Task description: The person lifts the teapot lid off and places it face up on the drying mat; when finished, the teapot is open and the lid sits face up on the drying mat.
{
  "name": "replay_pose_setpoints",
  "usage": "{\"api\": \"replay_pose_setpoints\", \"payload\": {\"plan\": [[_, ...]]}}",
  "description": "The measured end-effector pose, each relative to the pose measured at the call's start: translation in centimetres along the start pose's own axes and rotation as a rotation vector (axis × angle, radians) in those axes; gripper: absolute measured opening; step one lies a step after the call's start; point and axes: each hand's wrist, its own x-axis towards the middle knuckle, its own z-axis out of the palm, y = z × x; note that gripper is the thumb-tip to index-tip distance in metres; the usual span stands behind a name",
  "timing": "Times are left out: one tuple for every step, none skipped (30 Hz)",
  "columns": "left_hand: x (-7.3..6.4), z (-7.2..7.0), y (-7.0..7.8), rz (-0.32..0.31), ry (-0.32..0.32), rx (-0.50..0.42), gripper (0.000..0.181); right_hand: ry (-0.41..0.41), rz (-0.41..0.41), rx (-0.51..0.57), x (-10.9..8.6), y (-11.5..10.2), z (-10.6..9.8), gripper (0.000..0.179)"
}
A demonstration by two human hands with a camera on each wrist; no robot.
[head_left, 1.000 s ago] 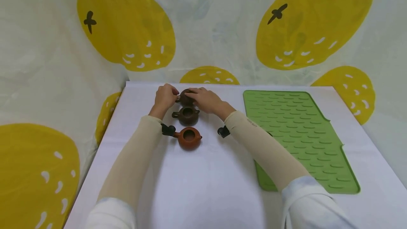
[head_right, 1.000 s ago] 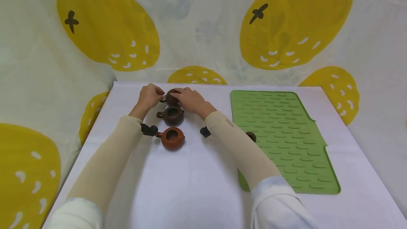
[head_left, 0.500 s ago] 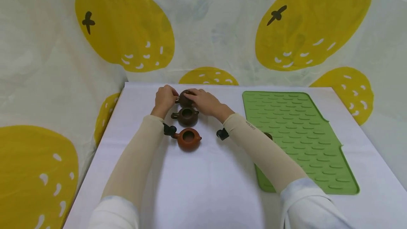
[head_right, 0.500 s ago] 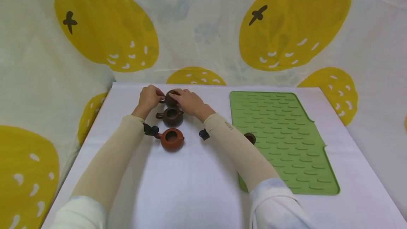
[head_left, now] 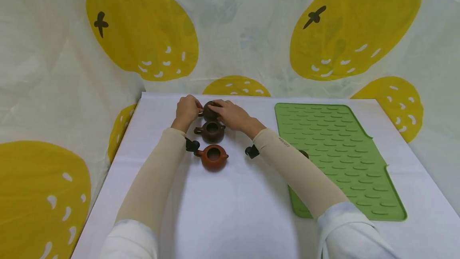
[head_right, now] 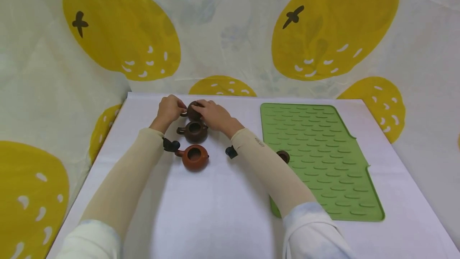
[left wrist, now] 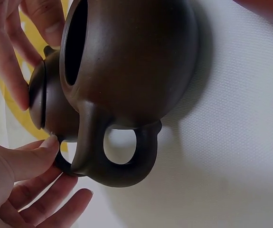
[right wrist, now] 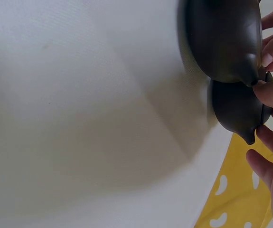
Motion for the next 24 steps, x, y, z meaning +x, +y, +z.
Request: {"api": "replay_pose_setpoints", "payload": {"plan": [[0.0,0.0,0.0,0.000,-0.001,0.001,0.015,0.000,0.000,0.003,0.0,0.0,0.0,0.057],[0.0,0.0,0.0,0.000,0.000,0.001,0.015,0.001,-0.002,0.005,0.0,0.0,-0.1,0.057],[0.0,0.0,0.0,0.001,0.000,0.001,0.015,0.000,-0.002,0.007,-0.1,0.0,-0.1,0.057],[0.0,0.0,0.0,0.001,0.000,0.001,0.015,0.000,-0.003,0.008,-0.1,-0.1,-0.1,0.057],[0.0,0.0,0.0,0.001,0.001,0.000,0.014,-0.001,-0.003,0.010,-0.1,-0.1,-0.2,0.057],[0.0,0.0,0.0,0.002,0.001,0.000,0.014,-0.003,-0.003,0.011,-0.1,-0.1,-0.2,0.057],[0.0,0.0,-0.1,0.004,0.003,0.001,0.014,-0.004,-0.002,0.012,-0.2,-0.1,-0.3,0.057],[0.0,0.0,0.0,0.006,0.005,0.001,0.013,-0.003,-0.002,0.009,-0.2,-0.1,-0.3,0.057],[0.0,0.0,0.0,0.008,0.005,0.002,0.013,-0.005,-0.002,0.010,-0.2,-0.1,-0.4,0.058],[0.0,0.0,-0.1,0.008,0.005,0.002,0.013,-0.006,-0.001,0.011,-0.2,-0.1,-0.4,0.058],[0.0,0.0,0.0,0.008,0.005,0.002,0.013,-0.007,0.000,0.013,-0.2,-0.1,-0.4,0.058],[0.0,0.0,0.0,0.009,0.005,0.002,0.013,-0.007,0.001,0.013,-0.3,-0.1,-0.5,0.058],[0.0,0.1,0.0,0.009,0.004,0.001,0.013,-0.005,0.001,0.016,-0.3,-0.1,-0.5,0.058],[0.0,0.1,0.0,0.008,0.003,0.001,0.013,-0.002,0.001,0.018,-0.3,-0.1,-0.6,0.059],[0.0,0.1,0.0,0.008,0.002,0.001,0.013,-0.002,0.003,0.021,-0.3,-0.1,-0.7,0.059],[0.0,0.1,0.0,0.007,0.001,0.002,0.013,0.001,0.004,0.021,-0.3,-0.1,-0.7,0.059],[0.0,0.0,0.0,0.005,0.001,0.001,0.013,0.006,0.004,0.022,-0.3,-0.1,-0.8,0.059],[0.0,0.0,0.0,0.002,0.000,0.000,0.013,0.009,0.005,0.021,-0.3,-0.1,-0.9,0.059],[0.0,0.0,0.0,-0.001,0.000,-0.001,0.013,0.013,0.004,0.022,-0.3,0.0,-1.0,0.059],[0.1,-0.1,0.0,-0.004,-0.002,-0.001,0.013,0.016,0.004,0.021,-0.4,0.0,-1.1,0.060],[0.1,-0.1,0.1,-0.006,-0.003,-0.002,0.013,0.018,0.002,0.022,-0.4,0.0,-1.2,0.060],[0.1,-0.1,0.1,-0.008,-0.004,-0.002,0.013,0.023,-0.002,0.023,-0.5,0.1,-1.3,0.060],[0.1,-0.1,0.1,-0.010,-0.006,-0.002,0.013,0.027,-0.004,0.023,-0.5,0.1,-1.5,0.060],[0.1,-0.1,0.1,-0.009,-0.007,-0.003,0.013,0.031,-0.006,0.022,-0.6,0.2,-1.6,0.060]]}}
